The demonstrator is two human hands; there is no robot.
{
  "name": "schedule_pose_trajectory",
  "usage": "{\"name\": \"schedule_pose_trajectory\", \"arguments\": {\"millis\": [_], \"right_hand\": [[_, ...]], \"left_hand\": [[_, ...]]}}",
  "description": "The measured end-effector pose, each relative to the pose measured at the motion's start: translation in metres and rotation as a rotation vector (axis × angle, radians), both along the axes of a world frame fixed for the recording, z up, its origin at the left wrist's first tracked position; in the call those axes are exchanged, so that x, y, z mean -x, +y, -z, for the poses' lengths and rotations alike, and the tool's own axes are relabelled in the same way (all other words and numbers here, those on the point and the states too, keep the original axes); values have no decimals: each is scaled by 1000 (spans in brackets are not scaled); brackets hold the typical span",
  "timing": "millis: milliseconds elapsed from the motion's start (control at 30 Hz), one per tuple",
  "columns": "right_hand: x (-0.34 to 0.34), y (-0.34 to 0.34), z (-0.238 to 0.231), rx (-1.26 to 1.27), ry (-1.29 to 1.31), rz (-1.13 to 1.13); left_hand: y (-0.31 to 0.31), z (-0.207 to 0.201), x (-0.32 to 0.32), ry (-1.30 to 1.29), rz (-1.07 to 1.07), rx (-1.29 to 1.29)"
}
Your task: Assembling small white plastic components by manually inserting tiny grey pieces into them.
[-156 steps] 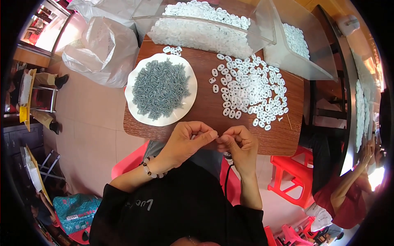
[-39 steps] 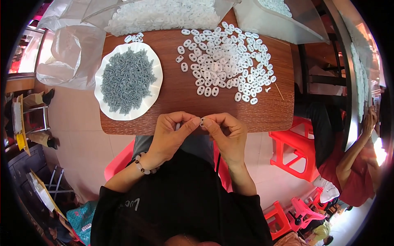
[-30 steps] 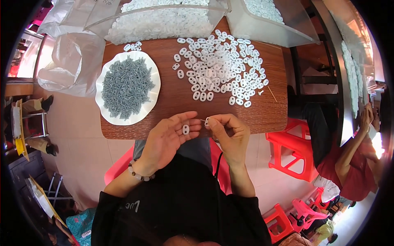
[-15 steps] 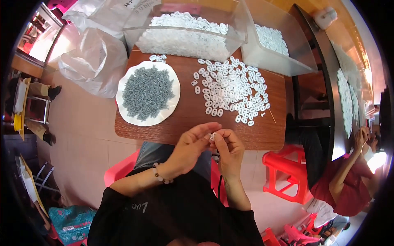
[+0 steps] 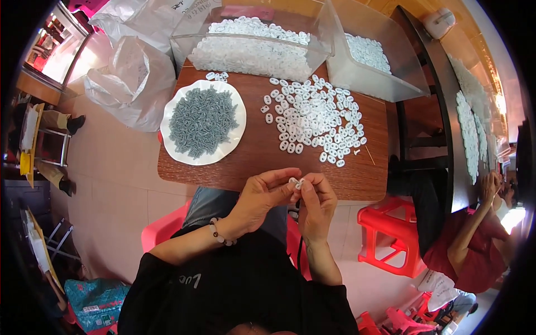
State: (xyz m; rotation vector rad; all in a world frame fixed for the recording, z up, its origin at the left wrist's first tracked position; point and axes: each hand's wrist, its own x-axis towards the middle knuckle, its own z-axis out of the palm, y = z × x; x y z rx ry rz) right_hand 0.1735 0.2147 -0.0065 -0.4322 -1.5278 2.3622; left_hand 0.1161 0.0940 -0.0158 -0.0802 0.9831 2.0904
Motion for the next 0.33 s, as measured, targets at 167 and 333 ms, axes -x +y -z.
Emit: {"name": "schedule_pose_trajectory", "arguments": {"millis": [167, 333], "right_hand": [[-1, 2, 3, 195, 52, -29], [-3, 6, 6, 207, 39, -40]], "left_hand": [[-7, 5, -3, 40, 23, 96], [-10, 6, -8, 10, 9, 97]]}}
